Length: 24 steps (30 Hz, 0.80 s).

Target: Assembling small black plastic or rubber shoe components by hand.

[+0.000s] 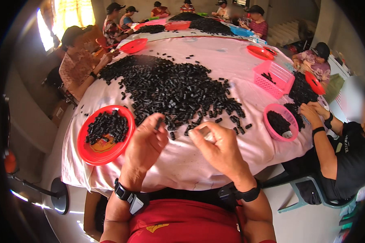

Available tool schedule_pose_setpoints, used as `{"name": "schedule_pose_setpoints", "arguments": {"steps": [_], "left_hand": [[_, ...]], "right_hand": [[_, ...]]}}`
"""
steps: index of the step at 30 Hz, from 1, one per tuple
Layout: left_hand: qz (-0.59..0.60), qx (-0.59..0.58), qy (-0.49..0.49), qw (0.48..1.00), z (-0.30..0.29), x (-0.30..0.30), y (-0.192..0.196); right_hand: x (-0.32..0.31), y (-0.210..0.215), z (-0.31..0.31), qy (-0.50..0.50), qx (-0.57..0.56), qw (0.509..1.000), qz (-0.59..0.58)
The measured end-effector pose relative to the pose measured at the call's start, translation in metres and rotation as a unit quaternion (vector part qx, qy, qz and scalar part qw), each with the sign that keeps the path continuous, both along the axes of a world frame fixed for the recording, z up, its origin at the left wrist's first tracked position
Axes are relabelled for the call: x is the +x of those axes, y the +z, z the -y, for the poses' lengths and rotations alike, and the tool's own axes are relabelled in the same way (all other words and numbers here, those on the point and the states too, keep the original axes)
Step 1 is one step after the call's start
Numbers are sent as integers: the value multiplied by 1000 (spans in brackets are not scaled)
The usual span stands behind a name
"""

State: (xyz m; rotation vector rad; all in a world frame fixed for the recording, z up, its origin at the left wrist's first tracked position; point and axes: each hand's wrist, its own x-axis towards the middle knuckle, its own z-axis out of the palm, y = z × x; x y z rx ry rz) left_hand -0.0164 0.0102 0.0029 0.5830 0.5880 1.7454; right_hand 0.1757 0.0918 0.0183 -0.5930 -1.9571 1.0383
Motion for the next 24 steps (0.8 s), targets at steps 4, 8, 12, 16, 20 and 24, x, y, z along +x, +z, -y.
{"name": "schedule_pose_setpoints", "arguments": {"steps": [4, 8, 12, 16, 20, 24], "left_hand": [[142, 60, 97, 983, 0, -83, -15], [293, 35, 174, 940, 27, -144, -20], [402, -36, 234, 884, 19, -141, -4], [88, -1, 174, 981, 13, -93, 12], [-391, 106, 157, 901, 7, 7, 53], [-709, 459, 93, 528, 5, 87, 73]], "right_hand": [[4, -15, -27, -34, 14, 999, 34], [8, -17, -46, -87, 97, 989, 74], [18, -37, -80, -127, 105, 973, 161], [20, -48, -91, -180, 156, 933, 270], [25, -60, -97, -139, 206, 898, 362], [27, -59, -108, -99, 294, 861, 402]]}}
